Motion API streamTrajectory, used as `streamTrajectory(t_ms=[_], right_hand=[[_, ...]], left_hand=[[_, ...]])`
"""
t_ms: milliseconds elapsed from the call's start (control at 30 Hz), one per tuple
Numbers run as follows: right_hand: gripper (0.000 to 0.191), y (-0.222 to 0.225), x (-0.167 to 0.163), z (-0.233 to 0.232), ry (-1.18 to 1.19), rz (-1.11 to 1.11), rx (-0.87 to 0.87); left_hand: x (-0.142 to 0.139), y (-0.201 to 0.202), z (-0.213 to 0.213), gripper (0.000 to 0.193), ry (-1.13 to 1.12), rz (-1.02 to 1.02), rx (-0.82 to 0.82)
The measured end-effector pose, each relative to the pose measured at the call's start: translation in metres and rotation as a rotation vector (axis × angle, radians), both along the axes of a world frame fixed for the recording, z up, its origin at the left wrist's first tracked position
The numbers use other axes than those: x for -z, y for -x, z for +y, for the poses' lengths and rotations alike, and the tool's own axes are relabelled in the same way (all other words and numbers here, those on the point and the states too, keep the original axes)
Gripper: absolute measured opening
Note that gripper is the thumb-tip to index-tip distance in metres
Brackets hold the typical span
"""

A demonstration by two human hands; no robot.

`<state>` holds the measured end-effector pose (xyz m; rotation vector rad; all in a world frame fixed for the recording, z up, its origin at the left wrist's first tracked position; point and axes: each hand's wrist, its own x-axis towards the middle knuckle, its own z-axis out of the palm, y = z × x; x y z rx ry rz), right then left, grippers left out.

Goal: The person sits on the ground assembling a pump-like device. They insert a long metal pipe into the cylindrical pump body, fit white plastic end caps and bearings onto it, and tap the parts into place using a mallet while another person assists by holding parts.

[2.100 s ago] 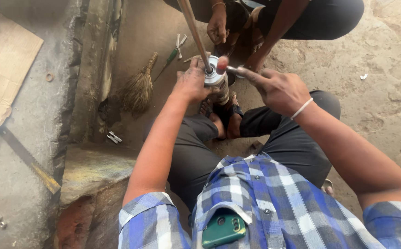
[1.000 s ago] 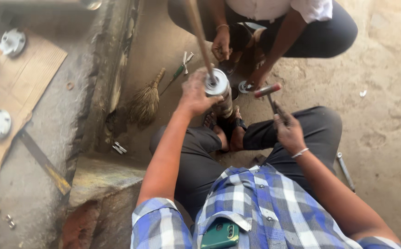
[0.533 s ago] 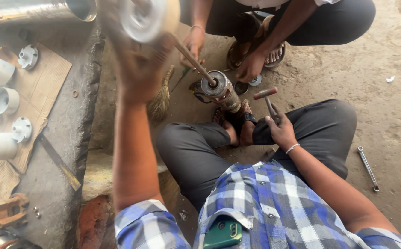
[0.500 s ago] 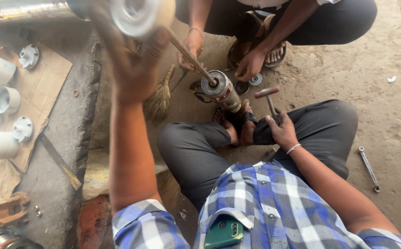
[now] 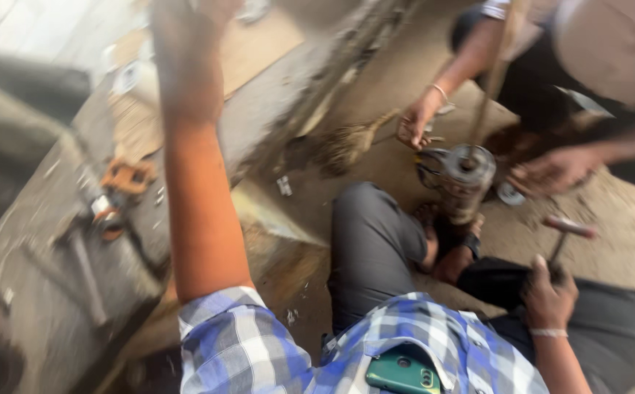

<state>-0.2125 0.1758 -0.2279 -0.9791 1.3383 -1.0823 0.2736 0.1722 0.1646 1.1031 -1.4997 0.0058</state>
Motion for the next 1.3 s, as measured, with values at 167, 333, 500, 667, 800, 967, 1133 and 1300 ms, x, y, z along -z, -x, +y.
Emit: streamTrajectory(t_ms=[167, 333, 500, 667, 800, 967, 1133, 1300], right_hand=[[0.017, -0.002, 0.011, -0.002, -0.081, -0.249, -0.038], [0.02, -0.001, 0.017, -0.005, -0.083, -0.207, -0.048], [0.029, -0.001, 0.016, -0.005, 0.076, 0.078, -0.035], [0.025, 0.003, 0.013, -0.01, 0.03, 0.019, -0.048], [0.047, 0.011, 0.01, -0.019, 0.349, 0.289, -0.01], [0.077, 0.021, 0.005, -0.023, 0.382, 0.55, 0.063], [0.06, 0.025, 0.002, -0.022, 0.175, 0.509, -0.12], [0.056, 0.028, 0.004, -0.021, 0.134, 0.527, -0.201]], left_hand=[[0.073, -0.042, 0.066, 0.054, -0.501, -0.123, -0.575], [0.119, -0.045, 0.066, 0.067, -0.553, -0.609, -1.026], [0.13, -0.04, 0.029, 0.035, -0.484, -0.555, -0.714], [0.136, -0.048, -0.045, 0.026, -0.716, -0.678, -0.895], [0.141, -0.011, -0.043, 0.022, -0.196, -0.81, -0.679], [0.189, 0.135, -0.028, 0.008, -0.253, -0.548, -0.247], [0.269, 0.257, -0.041, 0.021, -0.515, -0.438, -0.094], [0.317, 0.281, -0.066, 0.032, -0.406, -0.589, -0.196]])
